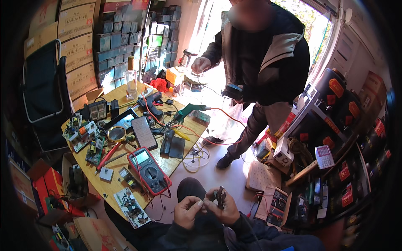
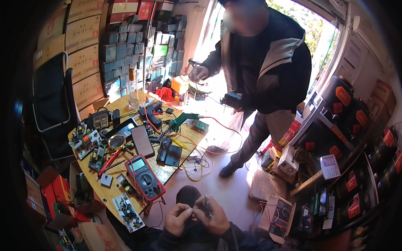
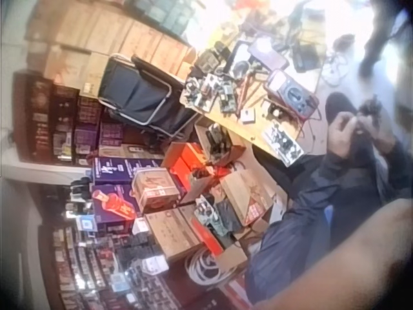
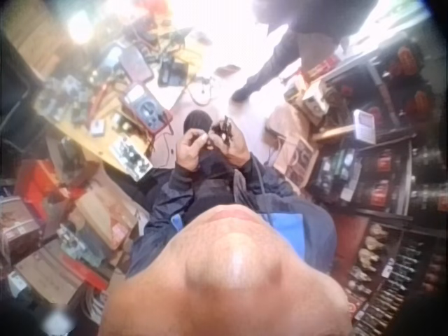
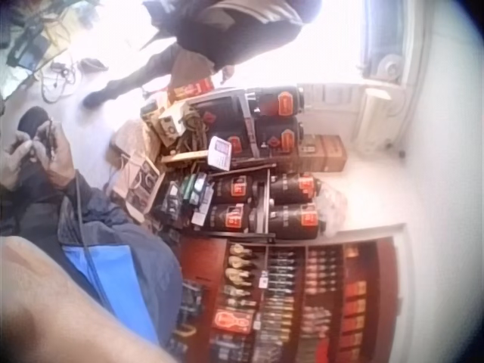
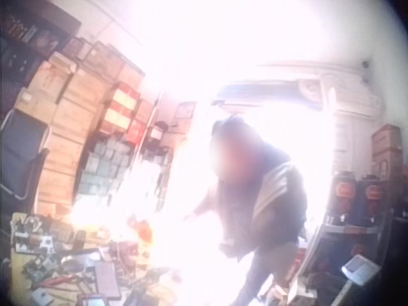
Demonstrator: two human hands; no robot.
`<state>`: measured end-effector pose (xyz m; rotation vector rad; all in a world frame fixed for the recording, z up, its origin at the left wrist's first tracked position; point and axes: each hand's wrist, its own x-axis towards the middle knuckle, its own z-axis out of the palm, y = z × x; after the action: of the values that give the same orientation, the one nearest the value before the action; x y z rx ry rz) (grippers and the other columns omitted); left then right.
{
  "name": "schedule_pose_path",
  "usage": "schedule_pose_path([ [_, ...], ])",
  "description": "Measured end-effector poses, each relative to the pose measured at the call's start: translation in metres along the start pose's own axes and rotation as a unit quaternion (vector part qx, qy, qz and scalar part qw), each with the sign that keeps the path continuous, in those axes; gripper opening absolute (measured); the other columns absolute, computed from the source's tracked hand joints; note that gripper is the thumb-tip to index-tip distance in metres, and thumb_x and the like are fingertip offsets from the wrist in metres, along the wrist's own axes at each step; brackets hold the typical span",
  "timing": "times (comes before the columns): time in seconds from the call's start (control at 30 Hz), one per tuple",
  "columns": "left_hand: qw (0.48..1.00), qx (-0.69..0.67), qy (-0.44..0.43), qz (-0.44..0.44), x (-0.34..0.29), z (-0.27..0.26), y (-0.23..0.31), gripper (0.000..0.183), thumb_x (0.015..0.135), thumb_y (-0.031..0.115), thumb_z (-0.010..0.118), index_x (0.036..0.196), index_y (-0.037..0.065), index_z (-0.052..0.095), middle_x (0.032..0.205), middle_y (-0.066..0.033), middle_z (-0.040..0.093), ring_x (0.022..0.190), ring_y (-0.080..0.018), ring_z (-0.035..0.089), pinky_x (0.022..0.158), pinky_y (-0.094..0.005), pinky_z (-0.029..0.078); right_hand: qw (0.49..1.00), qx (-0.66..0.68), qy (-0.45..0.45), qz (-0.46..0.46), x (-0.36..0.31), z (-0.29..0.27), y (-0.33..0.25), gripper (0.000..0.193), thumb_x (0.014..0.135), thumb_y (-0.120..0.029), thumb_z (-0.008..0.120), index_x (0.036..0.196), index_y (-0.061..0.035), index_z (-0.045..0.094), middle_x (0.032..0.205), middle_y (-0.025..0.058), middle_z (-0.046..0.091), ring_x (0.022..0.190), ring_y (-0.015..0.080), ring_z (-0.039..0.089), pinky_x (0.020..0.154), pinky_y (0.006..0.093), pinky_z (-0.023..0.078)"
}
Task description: The person sits on the floor and uses pliers to strip and cut wires on a small circuit board. They then use a soldering iron to work on the board and place it on the table.
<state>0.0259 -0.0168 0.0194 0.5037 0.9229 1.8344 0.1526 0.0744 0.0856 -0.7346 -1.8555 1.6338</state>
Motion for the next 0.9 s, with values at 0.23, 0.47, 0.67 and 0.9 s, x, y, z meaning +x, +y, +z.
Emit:
schedule_pose_path([
  [0.23, 1.000, 0.017, 0.003, -0.010, -0.001, 0.001, -0.002, 0.010, 0.101, 0.007, 0.064, 0.101, -0.003, 0.064, 0.091, -0.0116, 0.072, 0.078, -0.0176, 0.069, 0.075, -0.0327, 0.059, 1.000, -0.008, 0.000, -0.013, 0.001, -0.003, 0.004, 0.022, 0.098, -0.002, 0.067, 0.116, -0.0018, 0.054, 0.096, 0.0066, 0.063, 0.089, 0.0118, 0.061, 0.080, 0.0270, 0.052],
  [0.47, 1.000, 0.007, 0.004, -0.015, 0.003, 0.000, -0.008, 0.013, 0.102, 0.010, 0.064, 0.105, -0.003, 0.065, 0.091, -0.0095, 0.071, 0.081, -0.0158, 0.069, 0.077, -0.0310, 0.059, 1.000, -0.006, 0.014, -0.009, 0.004, -0.002, 0.008, 0.022, 0.098, 0.000, 0.067, 0.114, -0.0014, 0.053, 0.095, 0.0071, 0.063, 0.086, 0.0109, 0.061, 0.078, 0.0268, 0.052],
  [0.67, 0.999, -0.014, 0.003, -0.046, 0.006, -0.003, -0.012, 0.015, 0.103, 0.011, 0.064, 0.108, -0.003, 0.065, 0.093, -0.0089, 0.071, 0.081, -0.0150, 0.069, 0.077, -0.0293, 0.058, 0.999, -0.027, 0.031, -0.026, 0.005, 0.000, 0.011, 0.023, 0.098, 0.001, 0.066, 0.115, -0.0012, 0.052, 0.093, 0.0068, 0.063, 0.084, 0.0106, 0.063, 0.075, 0.0266, 0.053],
  [0.9, 0.999, -0.009, 0.005, -0.044, 0.008, -0.007, -0.016, 0.013, 0.103, 0.010, 0.064, 0.105, -0.002, 0.065, 0.090, -0.0084, 0.071, 0.080, -0.0144, 0.069, 0.076, -0.0280, 0.057, 0.998, -0.050, 0.022, -0.042, 0.007, 0.000, 0.016, 0.025, 0.097, 0.002, 0.067, 0.118, -0.0021, 0.052, 0.090, 0.0078, 0.065, 0.081, 0.0111, 0.065, 0.071, 0.0271, 0.054],
])
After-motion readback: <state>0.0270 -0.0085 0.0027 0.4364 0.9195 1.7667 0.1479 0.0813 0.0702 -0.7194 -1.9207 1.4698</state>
